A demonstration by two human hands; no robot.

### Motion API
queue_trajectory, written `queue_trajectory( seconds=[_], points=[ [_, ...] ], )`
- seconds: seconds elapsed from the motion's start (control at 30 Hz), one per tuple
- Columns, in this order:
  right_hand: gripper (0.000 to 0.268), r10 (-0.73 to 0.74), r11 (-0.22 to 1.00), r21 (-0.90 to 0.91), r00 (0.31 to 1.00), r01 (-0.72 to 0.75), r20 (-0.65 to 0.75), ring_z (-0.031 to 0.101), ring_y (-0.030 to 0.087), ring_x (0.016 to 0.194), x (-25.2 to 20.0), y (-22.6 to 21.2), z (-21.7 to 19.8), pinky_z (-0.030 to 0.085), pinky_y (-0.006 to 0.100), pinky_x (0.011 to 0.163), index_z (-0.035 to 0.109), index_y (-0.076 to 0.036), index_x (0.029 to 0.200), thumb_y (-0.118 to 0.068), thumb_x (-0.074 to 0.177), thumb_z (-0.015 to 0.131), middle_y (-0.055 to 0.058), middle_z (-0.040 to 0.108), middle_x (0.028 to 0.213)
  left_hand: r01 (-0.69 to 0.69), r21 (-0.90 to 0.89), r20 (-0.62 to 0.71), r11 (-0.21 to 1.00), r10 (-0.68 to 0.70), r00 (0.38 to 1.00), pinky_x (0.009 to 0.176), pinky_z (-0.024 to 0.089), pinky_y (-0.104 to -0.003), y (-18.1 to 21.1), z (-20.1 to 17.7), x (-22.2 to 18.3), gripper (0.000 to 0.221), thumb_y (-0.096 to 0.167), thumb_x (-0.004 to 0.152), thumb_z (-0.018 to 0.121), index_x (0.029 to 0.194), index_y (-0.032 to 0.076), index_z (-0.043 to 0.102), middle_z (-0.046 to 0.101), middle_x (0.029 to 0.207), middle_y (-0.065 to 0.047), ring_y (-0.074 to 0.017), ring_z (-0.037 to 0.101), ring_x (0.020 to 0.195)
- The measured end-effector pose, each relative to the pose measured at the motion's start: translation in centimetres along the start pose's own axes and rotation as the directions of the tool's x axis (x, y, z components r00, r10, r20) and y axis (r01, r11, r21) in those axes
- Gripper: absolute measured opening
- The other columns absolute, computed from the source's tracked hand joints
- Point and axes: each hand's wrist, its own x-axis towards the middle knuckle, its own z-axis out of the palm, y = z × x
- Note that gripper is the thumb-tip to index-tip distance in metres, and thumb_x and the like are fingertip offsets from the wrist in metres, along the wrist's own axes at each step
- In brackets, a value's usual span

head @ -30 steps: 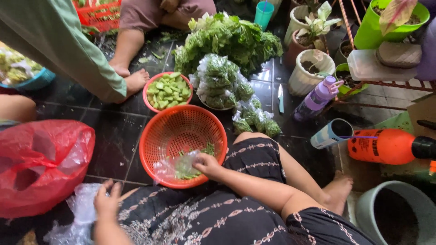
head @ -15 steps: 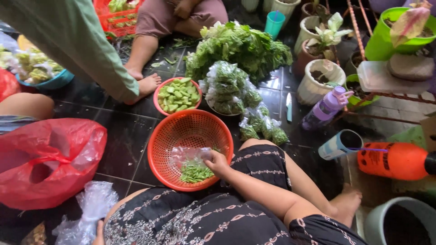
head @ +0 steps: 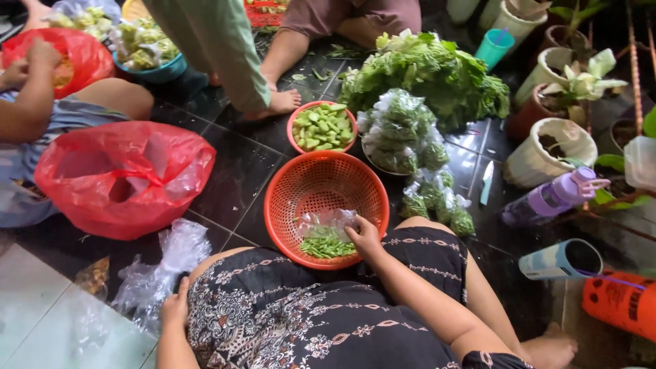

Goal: A person is sitting on the floor sorting green beans and placing them into small plastic bags for packaging.

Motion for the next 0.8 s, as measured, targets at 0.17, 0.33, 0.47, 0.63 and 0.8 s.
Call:
queue_trajectory(
  seconds=[0.17, 0.33, 0.47, 0.63, 0.8],
  points=[
    [0.023, 0.068, 0.998, 0.011, 0.997, -0.068, 0.031, 0.042, 0.012, 0.063, 0.0, -0.7, -0.2, 0.034, 0.030, 0.061, 0.056, -0.014, 0.077, -0.021, 0.092, 0.071, -0.004, 0.042, 0.066, -0.030, -0.005, -0.074, 1.000, 0.030, 0.997, 0.094, 0.045, -0.052, 0.1, 0.2, 0.4, 0.083, 0.084, 0.086, 0.047, 0.117, 0.011, 0.071, 0.074, 0.111, -0.014, -0.0375, 0.066, 0.103],
    [0.034, 0.066, 0.995, 0.077, 0.997, -0.069, 0.042, 0.038, 0.011, 0.063, -0.2, -1.3, -0.2, 0.033, 0.029, 0.060, 0.045, -0.015, 0.073, -0.018, 0.094, 0.071, -0.004, 0.038, 0.067, -0.037, 0.257, -0.043, 0.966, 0.050, 0.998, 0.058, 0.034, -0.036, 1.0, -1.0, -0.4, 0.089, 0.092, 0.087, 0.029, 0.069, 0.009, 0.057, 0.059, 0.068, -0.010, -0.0279, 0.054, 0.065],
    [0.018, 0.095, 0.994, 0.054, 0.995, -0.097, 0.044, 0.044, 0.011, 0.064, -0.1, -1.6, -0.3, 0.037, 0.029, 0.061, 0.060, -0.013, 0.081, -0.020, 0.093, 0.070, -0.003, 0.047, 0.068, -0.026, 0.167, -0.063, 0.986, 0.037, 0.997, 0.077, 0.047, -0.047, 0.4, 0.4, 0.2, 0.091, 0.089, 0.092, 0.026, 0.087, 0.010, 0.070, 0.074, 0.089, -0.014, -0.0365, 0.066, 0.090],
    [0.011, 0.093, 0.994, 0.062, 0.995, -0.095, 0.034, 0.054, 0.012, 0.069, 0.0, -0.9, -0.3, 0.043, 0.030, 0.066, 0.067, -0.011, 0.089, -0.020, 0.093, 0.070, -0.002, 0.057, 0.073, -0.012, 0.161, -0.159, 0.987, 0.038, 0.986, 0.070, 0.048, -0.044, 0.3, 0.4, -1.1, 0.089, 0.077, 0.104, 0.029, 0.077, 0.005, 0.073, 0.072, 0.083, -0.017, -0.0359, 0.064, 0.081],
    [0.010, 0.149, 0.983, 0.100, 0.988, -0.152, 0.031, 0.058, 0.014, 0.072, 0.1, -1.9, -0.6, 0.047, 0.030, 0.066, 0.070, -0.010, 0.100, -0.018, 0.094, 0.069, 0.001, 0.062, 0.077, -0.342, 0.030, -0.597, 0.939, 0.291, 0.747, 0.055, 0.038, -0.042, -0.3, 2.0, 1.4, 0.060, 0.048, 0.112, 0.058, 0.072, 0.004, 0.067, 0.064, 0.068, -0.013, -0.0314, 0.055, 0.061]
  ],
)
